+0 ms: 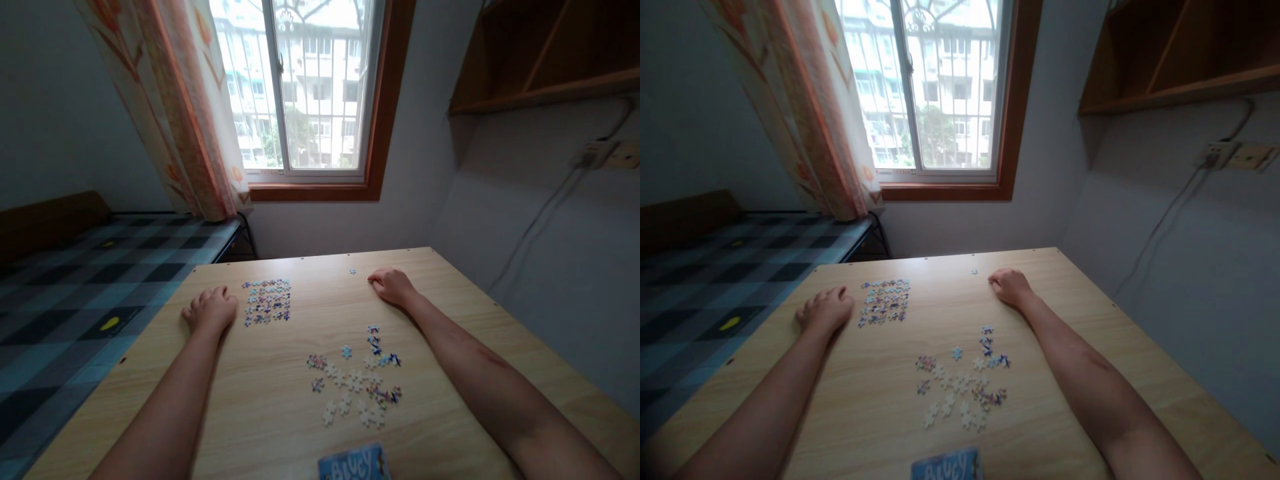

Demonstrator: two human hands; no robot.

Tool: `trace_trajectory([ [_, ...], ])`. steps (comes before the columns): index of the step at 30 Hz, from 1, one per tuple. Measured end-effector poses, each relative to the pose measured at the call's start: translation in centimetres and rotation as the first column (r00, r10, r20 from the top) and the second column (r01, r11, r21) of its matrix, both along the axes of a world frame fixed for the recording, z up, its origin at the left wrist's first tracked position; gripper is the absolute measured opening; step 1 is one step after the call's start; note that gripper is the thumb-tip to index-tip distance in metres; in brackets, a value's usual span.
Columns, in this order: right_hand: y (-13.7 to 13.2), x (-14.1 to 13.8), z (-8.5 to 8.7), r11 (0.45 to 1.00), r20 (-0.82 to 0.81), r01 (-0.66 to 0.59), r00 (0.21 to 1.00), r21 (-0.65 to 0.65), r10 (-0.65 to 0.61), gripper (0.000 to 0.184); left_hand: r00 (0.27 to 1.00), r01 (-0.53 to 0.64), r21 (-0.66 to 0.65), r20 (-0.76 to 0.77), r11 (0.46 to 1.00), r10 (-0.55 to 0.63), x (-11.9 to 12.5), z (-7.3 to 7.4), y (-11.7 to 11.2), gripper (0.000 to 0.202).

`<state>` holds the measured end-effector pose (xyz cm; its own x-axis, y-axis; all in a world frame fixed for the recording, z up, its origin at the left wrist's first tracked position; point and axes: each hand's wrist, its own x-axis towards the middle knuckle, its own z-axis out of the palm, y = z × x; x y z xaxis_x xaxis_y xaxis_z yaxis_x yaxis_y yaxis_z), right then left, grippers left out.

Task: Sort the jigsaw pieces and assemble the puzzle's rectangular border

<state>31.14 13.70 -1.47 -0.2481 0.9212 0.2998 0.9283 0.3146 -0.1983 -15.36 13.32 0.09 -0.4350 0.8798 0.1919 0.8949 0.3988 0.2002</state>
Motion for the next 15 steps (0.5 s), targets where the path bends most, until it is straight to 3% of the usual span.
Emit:
trace_trajectory([
  [8,1.0,-0.6,-1.1,0.995,-0.032,-0.098,0.995,-0.019,0.097,0.039,1.0,-0.008,-0.046,-0.007,0.999,0.008,0.1,0.3,0.0,0.06],
  [15,1.2,-0.8,-1.6,0.995,-0.045,-0.085,0.996,-0.047,0.083,0.047,1.0,-0.006,-0.039,-0.012,0.999,0.006,0.1,0.2,0.0,0.059],
])
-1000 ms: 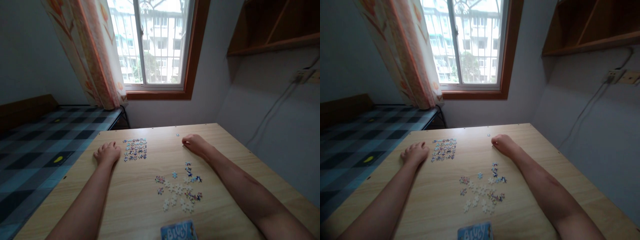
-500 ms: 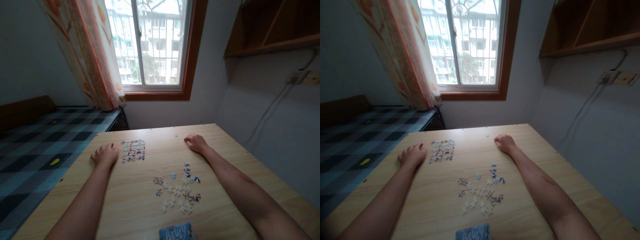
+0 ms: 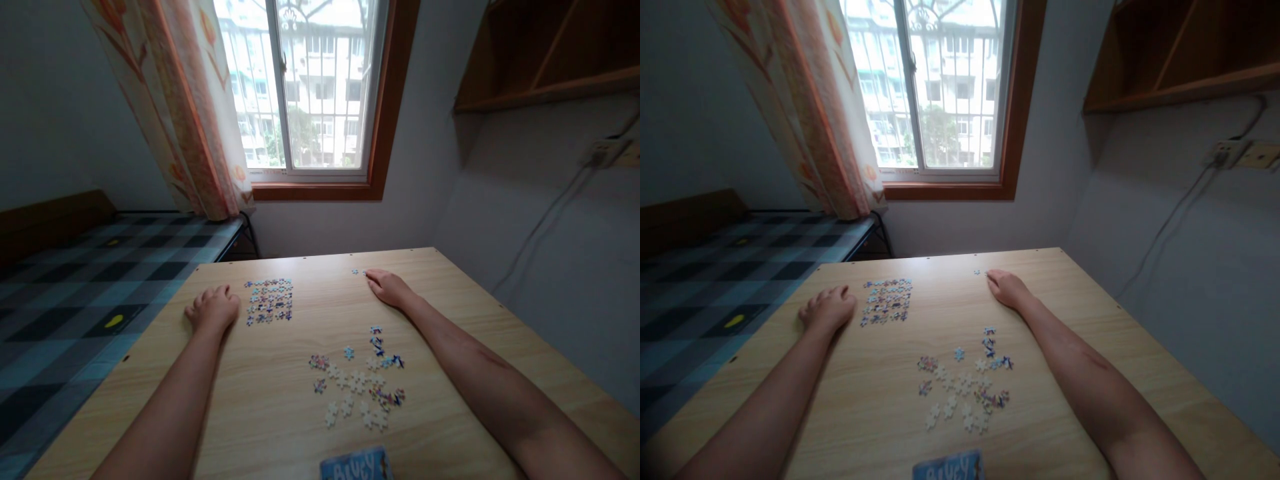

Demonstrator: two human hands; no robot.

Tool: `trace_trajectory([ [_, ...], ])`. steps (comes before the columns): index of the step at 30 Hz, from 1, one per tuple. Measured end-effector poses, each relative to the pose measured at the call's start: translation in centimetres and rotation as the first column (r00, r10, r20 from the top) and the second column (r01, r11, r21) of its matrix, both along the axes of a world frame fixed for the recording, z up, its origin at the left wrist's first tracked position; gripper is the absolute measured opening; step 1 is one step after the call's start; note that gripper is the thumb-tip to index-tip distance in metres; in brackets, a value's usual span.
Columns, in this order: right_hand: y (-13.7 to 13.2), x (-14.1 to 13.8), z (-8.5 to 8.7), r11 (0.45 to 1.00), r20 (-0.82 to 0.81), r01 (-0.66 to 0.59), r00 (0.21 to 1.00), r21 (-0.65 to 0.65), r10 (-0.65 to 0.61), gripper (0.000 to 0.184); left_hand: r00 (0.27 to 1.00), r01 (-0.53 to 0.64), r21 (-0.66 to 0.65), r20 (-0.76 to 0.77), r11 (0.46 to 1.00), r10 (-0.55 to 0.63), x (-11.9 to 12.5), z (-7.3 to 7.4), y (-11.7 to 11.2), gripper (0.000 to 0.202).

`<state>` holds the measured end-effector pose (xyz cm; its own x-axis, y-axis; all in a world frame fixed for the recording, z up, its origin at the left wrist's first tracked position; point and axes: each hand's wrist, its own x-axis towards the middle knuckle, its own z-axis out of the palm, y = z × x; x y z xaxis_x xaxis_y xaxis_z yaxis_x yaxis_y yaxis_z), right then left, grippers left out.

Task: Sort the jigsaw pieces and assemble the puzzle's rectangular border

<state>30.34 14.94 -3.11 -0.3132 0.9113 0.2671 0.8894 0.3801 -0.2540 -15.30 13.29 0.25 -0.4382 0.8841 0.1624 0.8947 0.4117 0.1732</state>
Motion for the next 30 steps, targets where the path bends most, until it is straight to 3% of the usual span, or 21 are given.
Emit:
trace_trajectory([
  [16,0.9,-0.4,-1.2,0.994,0.083,0.077,0.994,-0.072,-0.071,0.058,1.0,-0.001,-0.013,-0.003,1.0,0.001,-0.1,-0.1,0.2,0.06],
  [30,0.4,-0.7,-0.8,0.99,0.115,0.085,0.991,-0.116,-0.071,0.06,1.0,-0.007,0.0,0.012,1.0,0.007,-0.2,-0.2,0.2,0.058],
])
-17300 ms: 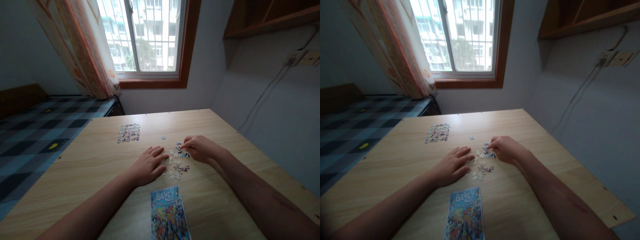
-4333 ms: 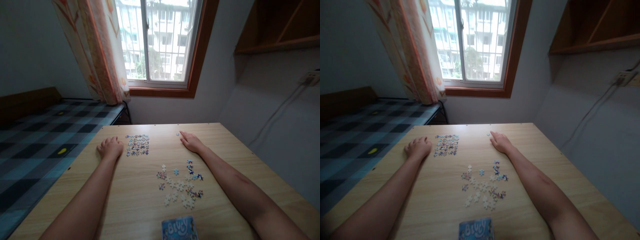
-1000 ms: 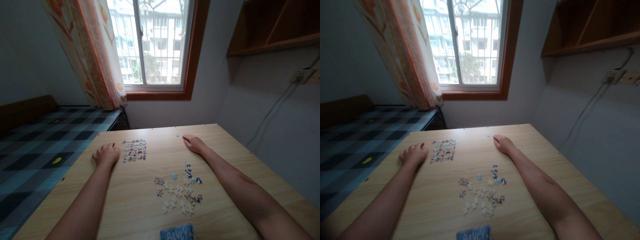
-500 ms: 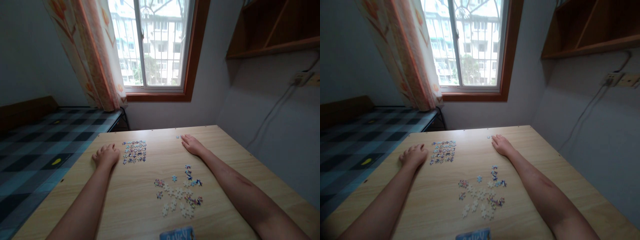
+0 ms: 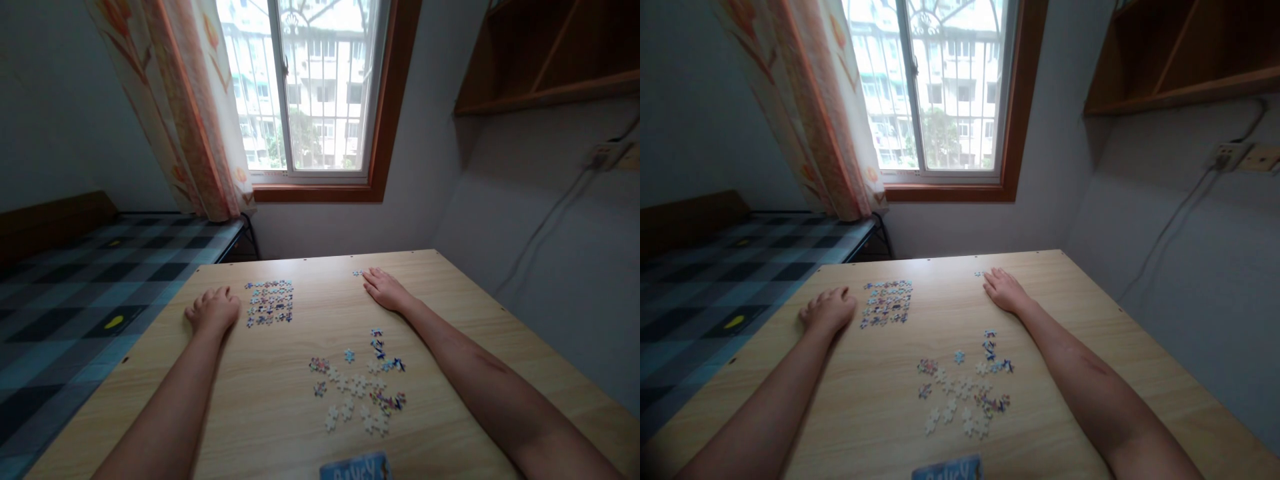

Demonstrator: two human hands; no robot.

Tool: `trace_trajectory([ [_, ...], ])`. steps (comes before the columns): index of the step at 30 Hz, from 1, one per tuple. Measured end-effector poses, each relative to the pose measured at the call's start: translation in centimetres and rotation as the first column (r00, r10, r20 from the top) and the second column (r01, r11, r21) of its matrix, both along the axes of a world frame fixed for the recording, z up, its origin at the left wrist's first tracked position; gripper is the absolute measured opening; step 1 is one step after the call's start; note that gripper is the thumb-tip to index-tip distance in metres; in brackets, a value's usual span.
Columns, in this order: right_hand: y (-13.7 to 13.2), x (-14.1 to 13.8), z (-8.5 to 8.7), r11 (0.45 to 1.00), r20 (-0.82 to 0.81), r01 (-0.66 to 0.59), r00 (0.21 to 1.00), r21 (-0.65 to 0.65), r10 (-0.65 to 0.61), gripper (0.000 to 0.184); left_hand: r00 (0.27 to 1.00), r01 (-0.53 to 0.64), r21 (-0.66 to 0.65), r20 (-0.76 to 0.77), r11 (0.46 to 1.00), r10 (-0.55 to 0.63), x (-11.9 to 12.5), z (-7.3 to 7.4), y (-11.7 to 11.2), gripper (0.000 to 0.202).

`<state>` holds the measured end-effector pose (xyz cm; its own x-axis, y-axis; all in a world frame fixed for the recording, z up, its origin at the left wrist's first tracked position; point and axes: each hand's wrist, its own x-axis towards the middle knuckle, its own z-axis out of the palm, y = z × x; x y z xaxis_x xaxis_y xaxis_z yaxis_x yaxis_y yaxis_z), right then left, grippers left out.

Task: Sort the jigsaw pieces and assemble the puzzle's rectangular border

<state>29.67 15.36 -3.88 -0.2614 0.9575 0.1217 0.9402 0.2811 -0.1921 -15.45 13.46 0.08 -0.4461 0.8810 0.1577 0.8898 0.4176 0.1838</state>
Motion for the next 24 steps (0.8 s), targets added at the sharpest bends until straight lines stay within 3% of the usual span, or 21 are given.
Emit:
trace_trajectory([
  [6,0.1,0.2,-0.4,1.0,-0.057,-0.019,0.998,0.021,0.02,0.062,1.0,0.007,0.004,0.004,1.0,-0.007,0.1,0.2,-0.1,0.059],
  [9,-0.2,0.2,-0.2,0.994,-0.135,-0.037,0.99,0.098,0.05,0.061,1.0,0.004,-0.012,0.005,1.0,-0.004,0.3,0.3,-0.2,0.06],
  [12,-1.4,-0.4,1.3,0.958,-0.218,-0.149,0.954,0.244,0.204,0.049,1.0,0.0,-0.016,0.004,1.0,0.0,0.5,0.3,-0.4,0.06],
  [14,-2.7,-1.6,3.0,0.915,-0.248,-0.276,0.903,0.294,0.352,0.03,1.0,-0.001,-0.01,0.002,1.0,0.001,0.5,0.3,-0.4,0.06],
  [16,-4.3,-3.3,5.0,0.873,-0.226,-0.449,0.845,0.192,0.484,0.016,1.0,0.003,-0.003,0.0,1.0,-0.003,0.5,0.3,-0.3,0.06],
  [19,-6.9,-6.0,7.2,0.791,-0.183,-0.611,0.782,-0.039,0.595,0.012,1.0,0.003,-0.012,0.003,1.0,-0.003,0.5,0.3,-0.3,0.06],
  [21,-8.4,-7.3,8.0,0.727,-0.202,-0.651,0.759,-0.218,0.619,0.009,1.0,0.002,-0.021,0.004,1.0,-0.002,0.5,0.3,-0.2,0.06],
  [24,-9.8,-8.2,8.1,0.689,-0.17,-0.645,0.759,-0.331,0.629,0.019,1.0,0.006,-0.016,0.002,1.0,-0.006,0.5,0.2,-0.2,0.059],
])
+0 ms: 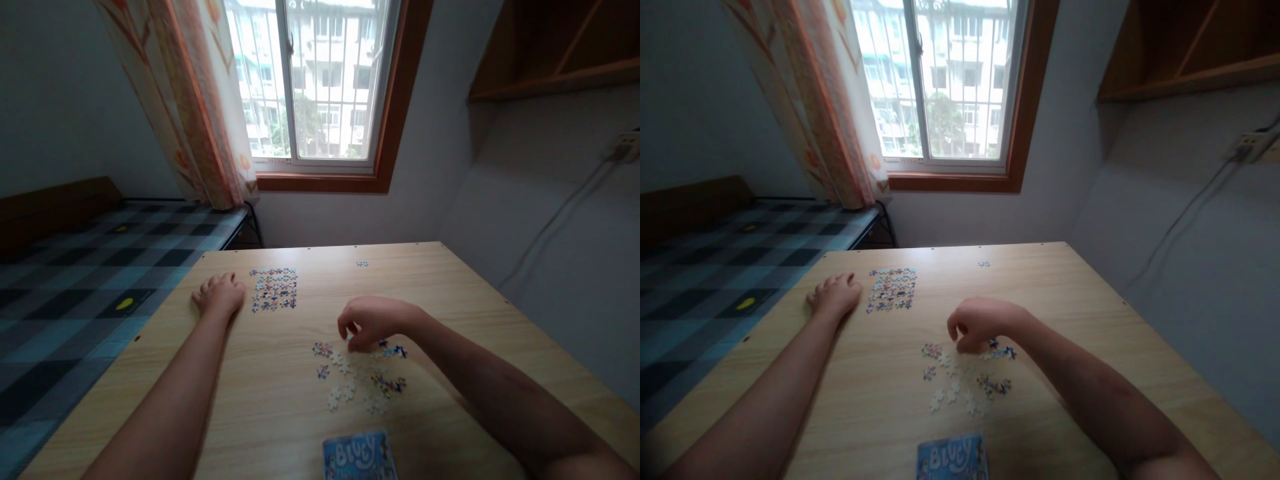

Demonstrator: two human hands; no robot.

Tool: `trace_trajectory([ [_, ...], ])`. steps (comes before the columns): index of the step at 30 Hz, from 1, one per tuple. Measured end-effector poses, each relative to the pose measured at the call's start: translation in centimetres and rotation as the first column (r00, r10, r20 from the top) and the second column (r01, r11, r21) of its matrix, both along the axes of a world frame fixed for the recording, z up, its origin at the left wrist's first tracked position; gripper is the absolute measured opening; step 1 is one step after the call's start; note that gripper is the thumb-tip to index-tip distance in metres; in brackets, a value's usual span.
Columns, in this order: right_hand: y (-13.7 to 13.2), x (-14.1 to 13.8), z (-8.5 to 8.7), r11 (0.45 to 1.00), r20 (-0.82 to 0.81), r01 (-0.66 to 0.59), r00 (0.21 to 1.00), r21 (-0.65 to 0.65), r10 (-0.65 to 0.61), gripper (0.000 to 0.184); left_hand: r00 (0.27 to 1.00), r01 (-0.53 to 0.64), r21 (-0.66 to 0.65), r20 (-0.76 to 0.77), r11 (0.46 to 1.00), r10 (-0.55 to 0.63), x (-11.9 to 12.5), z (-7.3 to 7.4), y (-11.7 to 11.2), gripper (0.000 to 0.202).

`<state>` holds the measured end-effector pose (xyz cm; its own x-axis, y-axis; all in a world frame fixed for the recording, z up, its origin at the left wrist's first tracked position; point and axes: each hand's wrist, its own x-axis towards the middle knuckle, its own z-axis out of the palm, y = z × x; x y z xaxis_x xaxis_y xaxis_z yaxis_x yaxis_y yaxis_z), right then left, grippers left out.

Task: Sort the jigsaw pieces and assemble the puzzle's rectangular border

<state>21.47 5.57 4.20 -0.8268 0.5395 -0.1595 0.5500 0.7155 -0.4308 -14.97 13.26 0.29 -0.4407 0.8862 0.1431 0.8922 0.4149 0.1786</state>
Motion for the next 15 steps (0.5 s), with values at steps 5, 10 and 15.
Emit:
trace_trajectory([
  [5,0.5,0.2,-0.6,0.998,0.034,0.045,0.998,0.048,-0.046,0.017,1.0,-0.006,-0.006,0.002,1.0,0.006,-0.1,-0.1,0.1,0.06],
  [10,3.5,2.2,-1.5,0.948,-0.042,0.2,0.98,0.248,-0.196,0.018,1.0,-0.005,0.017,-0.001,1.0,0.005,-0.1,-0.1,0.1,0.059],
  [15,6.5,6.3,-3.1,0.78,-0.119,0.444,0.89,0.441,-0.439,0.018,1.0,-0.012,0.016,-0.008,1.0,0.012,-0.1,-0.1,0.0,0.058],
])
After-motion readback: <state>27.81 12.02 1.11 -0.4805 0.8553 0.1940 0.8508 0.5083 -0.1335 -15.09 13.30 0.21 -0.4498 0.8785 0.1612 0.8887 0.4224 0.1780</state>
